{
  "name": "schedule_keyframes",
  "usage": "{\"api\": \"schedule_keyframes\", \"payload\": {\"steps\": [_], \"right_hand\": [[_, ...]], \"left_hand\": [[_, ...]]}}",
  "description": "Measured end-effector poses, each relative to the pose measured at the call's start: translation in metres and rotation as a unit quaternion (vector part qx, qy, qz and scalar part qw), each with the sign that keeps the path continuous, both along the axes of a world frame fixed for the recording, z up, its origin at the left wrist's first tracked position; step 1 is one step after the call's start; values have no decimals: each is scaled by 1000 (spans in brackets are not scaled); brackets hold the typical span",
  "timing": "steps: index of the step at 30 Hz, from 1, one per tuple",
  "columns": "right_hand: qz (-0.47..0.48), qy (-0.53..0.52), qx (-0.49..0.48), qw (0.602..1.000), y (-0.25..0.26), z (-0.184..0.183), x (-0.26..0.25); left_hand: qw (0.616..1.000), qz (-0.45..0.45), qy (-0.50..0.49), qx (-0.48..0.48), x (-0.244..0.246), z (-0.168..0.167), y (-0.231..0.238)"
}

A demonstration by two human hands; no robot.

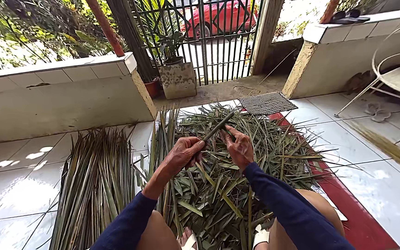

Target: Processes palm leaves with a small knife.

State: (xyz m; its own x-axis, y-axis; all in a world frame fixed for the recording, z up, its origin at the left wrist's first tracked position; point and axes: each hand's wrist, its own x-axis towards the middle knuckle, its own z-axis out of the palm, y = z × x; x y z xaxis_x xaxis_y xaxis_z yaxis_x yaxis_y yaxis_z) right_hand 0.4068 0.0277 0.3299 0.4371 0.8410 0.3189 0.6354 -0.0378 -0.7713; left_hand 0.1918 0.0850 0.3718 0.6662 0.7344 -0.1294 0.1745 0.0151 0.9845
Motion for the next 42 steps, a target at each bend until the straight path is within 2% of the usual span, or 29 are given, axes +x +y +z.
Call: {"api": "schedule_keyframes", "payload": {"steps": [7, 12, 15, 19, 24, 36, 42], "right_hand": [[-34, 11, 23, 999, 14, 1, 30], [-94, 41, 43, 994, 23, -2, 60], [-28, 71, 77, 994, 12, 0, 45], [116, 105, 53, 986, -1, -9, 3], [182, 93, 35, 978, -6, -17, -9], [77, 112, 66, 989, -5, -5, 20], [70, 139, 80, 985, 4, 0, 30]], "left_hand": [[1000, -14, 21, 13, -15, 2, -1], [1000, -3, 26, 5, -23, -2, 4], [999, 18, -1, -46, -21, -2, 7], [987, 6, -66, -145, -11, -3, 11], [975, -49, -101, -190, 8, 1, 8], [965, -120, -108, -207, 14, -1, 2], [961, -142, -106, -210, 2, -2, 1]]}}
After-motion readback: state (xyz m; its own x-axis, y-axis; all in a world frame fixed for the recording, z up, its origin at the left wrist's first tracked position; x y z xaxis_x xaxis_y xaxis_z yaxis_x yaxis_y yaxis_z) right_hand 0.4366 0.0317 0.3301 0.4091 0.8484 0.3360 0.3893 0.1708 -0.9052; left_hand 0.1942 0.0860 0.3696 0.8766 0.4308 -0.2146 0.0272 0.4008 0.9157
